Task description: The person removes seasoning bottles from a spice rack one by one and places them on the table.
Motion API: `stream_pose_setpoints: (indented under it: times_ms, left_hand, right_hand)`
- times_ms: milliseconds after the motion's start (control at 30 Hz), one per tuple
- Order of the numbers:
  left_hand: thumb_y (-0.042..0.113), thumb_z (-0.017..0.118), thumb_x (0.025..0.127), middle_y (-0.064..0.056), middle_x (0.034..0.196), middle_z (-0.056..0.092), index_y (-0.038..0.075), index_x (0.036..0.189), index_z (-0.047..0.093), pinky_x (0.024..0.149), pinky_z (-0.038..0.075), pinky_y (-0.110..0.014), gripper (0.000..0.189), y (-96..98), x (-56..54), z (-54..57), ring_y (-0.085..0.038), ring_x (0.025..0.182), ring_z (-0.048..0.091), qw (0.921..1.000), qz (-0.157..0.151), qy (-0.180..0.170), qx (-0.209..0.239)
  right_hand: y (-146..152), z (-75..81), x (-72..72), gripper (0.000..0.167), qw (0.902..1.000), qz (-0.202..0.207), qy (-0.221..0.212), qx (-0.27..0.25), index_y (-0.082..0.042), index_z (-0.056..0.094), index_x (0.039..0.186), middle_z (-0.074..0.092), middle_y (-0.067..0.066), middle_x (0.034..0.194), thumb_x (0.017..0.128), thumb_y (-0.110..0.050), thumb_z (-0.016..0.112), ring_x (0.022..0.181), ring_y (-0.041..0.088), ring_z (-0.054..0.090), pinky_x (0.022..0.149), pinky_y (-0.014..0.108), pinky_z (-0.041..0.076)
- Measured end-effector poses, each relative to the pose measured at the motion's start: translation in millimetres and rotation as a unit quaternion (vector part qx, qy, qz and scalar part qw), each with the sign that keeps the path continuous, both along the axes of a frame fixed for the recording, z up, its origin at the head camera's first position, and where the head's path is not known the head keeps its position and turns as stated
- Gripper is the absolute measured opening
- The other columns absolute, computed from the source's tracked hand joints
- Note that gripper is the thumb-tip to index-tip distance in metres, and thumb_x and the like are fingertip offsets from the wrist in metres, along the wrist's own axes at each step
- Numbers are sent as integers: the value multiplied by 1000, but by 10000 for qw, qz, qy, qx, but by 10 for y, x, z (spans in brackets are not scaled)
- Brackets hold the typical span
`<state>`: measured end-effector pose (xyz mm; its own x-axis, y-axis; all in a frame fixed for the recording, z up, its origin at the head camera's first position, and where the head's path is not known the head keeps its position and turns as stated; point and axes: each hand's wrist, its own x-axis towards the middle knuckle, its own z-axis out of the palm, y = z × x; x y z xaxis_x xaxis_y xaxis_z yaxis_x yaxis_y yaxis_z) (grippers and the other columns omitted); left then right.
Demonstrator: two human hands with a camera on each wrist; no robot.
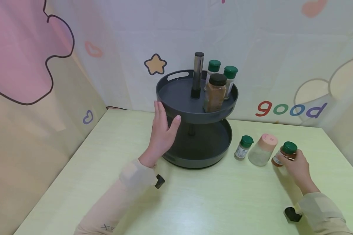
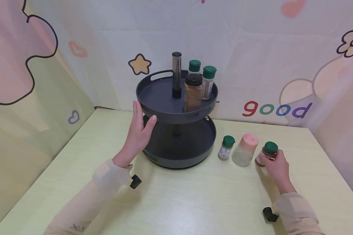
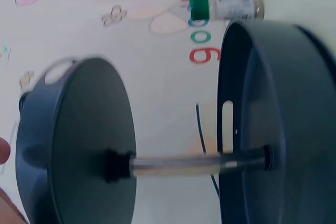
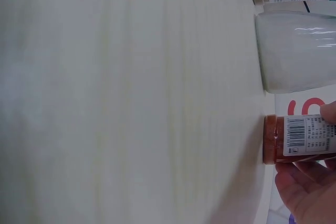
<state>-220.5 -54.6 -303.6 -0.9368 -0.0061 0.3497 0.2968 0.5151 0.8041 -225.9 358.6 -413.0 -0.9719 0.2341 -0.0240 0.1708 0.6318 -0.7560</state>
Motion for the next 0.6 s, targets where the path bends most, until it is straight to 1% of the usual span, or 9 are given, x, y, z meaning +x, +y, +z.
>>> stream_pose_setpoints:
  times_ms: [133,200,267,400,600]
  left_hand:
    - [41,40,90,-1,149,-14,7,142,-4,108,6,-51,77,113,162,-75,-20,137,-5,9993,-145,307,-185]
    - [41,40,90,1,149,-14,7,142,-4,108,7,-52,76,166,218,-103,-21,137,-4,9985,-251,396,-299]
    - [40,40,90,2,148,-15,8,142,-3,108,8,-52,75,203,251,-118,-23,137,-3,9979,-330,438,-345]
    - [39,41,90,3,148,-15,8,142,-5,108,8,-52,76,224,259,-119,-22,137,-3,9979,-316,448,-349]
    - [39,41,90,1,149,-15,9,142,-7,109,5,-50,77,196,208,-98,-18,137,-6,9987,-271,368,-230]
  right_hand:
    - [-1,7,4,67,10000,20,-20,-21,11,21,129,34,34,127,88,-37,45,114,45,36,91,57,32]
    - [-1,11,2,69,10000,30,-33,-23,11,21,129,34,34,127,88,-38,45,114,45,36,90,57,33]
    - [-3,16,2,70,10000,46,-53,-38,11,20,129,33,34,128,87,-40,45,114,46,35,90,57,33]
    - [-3,15,7,70,10000,52,-32,-22,11,21,129,34,34,127,87,-39,45,114,45,36,90,56,34]
    - [-4,0,12,67,10000,15,30,6,11,22,129,35,34,126,88,-36,46,113,45,37,90,56,33]
